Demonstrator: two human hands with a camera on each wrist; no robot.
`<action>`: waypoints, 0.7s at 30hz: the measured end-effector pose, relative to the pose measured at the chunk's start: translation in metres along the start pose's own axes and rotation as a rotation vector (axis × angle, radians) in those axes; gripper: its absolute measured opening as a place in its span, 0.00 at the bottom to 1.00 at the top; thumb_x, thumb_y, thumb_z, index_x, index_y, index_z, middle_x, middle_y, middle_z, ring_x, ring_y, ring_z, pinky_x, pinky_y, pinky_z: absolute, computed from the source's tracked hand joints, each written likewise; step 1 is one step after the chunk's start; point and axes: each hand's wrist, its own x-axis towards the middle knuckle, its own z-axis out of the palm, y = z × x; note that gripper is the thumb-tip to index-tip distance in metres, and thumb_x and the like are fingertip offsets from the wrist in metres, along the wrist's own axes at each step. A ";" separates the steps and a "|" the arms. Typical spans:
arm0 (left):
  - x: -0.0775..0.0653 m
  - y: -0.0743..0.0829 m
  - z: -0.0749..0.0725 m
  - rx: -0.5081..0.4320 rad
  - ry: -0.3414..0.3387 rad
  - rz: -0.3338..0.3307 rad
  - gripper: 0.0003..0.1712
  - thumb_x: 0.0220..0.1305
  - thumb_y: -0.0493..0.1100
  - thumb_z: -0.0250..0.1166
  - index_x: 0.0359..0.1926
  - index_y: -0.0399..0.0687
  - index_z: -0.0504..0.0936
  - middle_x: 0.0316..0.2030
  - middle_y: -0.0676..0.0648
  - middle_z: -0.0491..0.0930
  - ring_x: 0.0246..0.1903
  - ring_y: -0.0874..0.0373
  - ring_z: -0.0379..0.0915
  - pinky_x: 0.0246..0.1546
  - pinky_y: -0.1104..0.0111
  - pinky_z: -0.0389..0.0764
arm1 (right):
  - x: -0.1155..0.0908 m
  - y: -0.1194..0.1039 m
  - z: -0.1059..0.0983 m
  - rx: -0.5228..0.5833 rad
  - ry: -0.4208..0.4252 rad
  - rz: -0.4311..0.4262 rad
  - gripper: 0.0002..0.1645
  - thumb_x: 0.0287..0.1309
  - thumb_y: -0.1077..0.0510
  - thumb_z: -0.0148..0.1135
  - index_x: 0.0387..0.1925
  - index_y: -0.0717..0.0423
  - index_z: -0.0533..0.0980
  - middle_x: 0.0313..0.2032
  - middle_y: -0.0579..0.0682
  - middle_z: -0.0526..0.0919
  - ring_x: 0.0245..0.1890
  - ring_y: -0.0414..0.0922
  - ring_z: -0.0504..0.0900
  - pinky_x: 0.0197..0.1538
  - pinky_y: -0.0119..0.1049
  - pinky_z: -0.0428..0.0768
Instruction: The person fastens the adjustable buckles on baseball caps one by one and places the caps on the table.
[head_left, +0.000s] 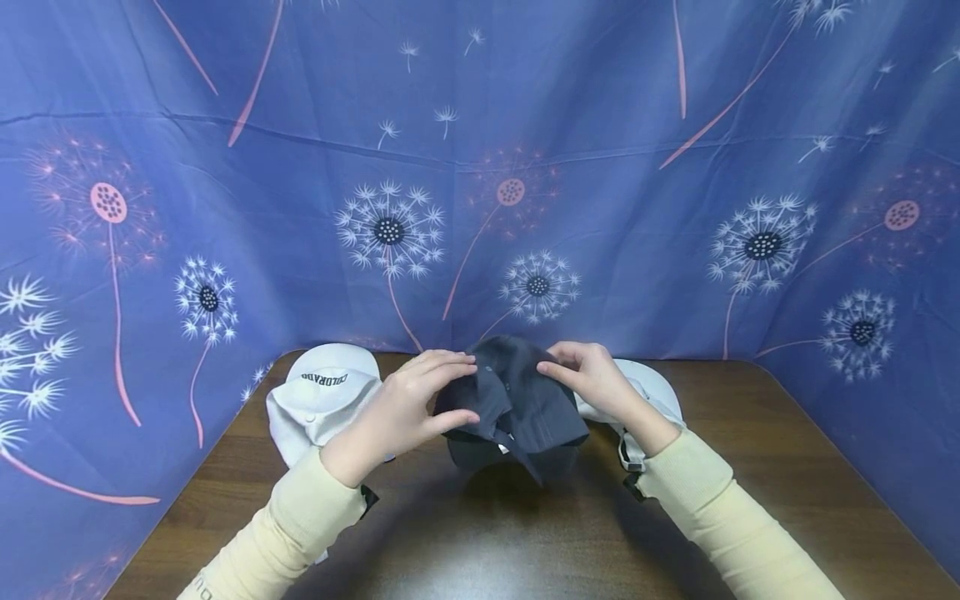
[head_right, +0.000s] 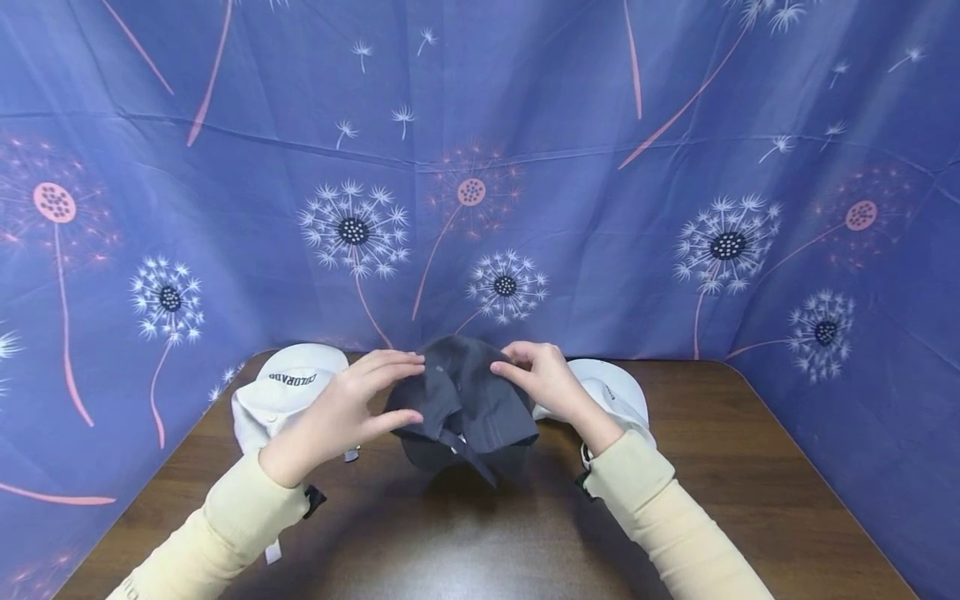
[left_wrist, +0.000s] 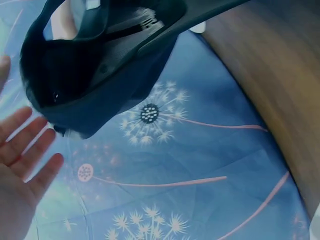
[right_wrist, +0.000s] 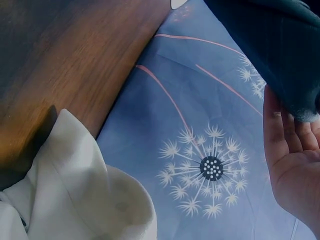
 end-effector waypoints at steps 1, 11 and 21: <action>-0.002 0.000 0.001 0.010 0.006 0.036 0.33 0.48 0.56 0.73 0.52 0.41 0.79 0.51 0.46 0.79 0.55 0.54 0.73 0.59 0.66 0.70 | 0.000 0.000 0.000 0.003 0.001 0.002 0.10 0.58 0.49 0.64 0.34 0.50 0.82 0.30 0.43 0.86 0.31 0.38 0.83 0.39 0.35 0.79; -0.019 -0.006 0.017 0.166 0.068 0.321 0.18 0.49 0.34 0.71 0.45 0.40 0.83 0.46 0.44 0.82 0.50 0.51 0.77 0.56 0.64 0.73 | 0.001 0.005 0.002 0.041 -0.016 0.024 0.14 0.58 0.45 0.63 0.35 0.50 0.82 0.31 0.44 0.86 0.33 0.39 0.84 0.40 0.38 0.79; -0.019 -0.009 0.023 0.169 0.159 0.322 0.10 0.61 0.32 0.57 0.37 0.41 0.85 0.37 0.46 0.85 0.41 0.54 0.81 0.47 0.65 0.78 | -0.003 0.005 0.000 0.009 0.021 0.012 0.16 0.58 0.46 0.63 0.43 0.52 0.80 0.37 0.48 0.86 0.38 0.44 0.85 0.43 0.43 0.81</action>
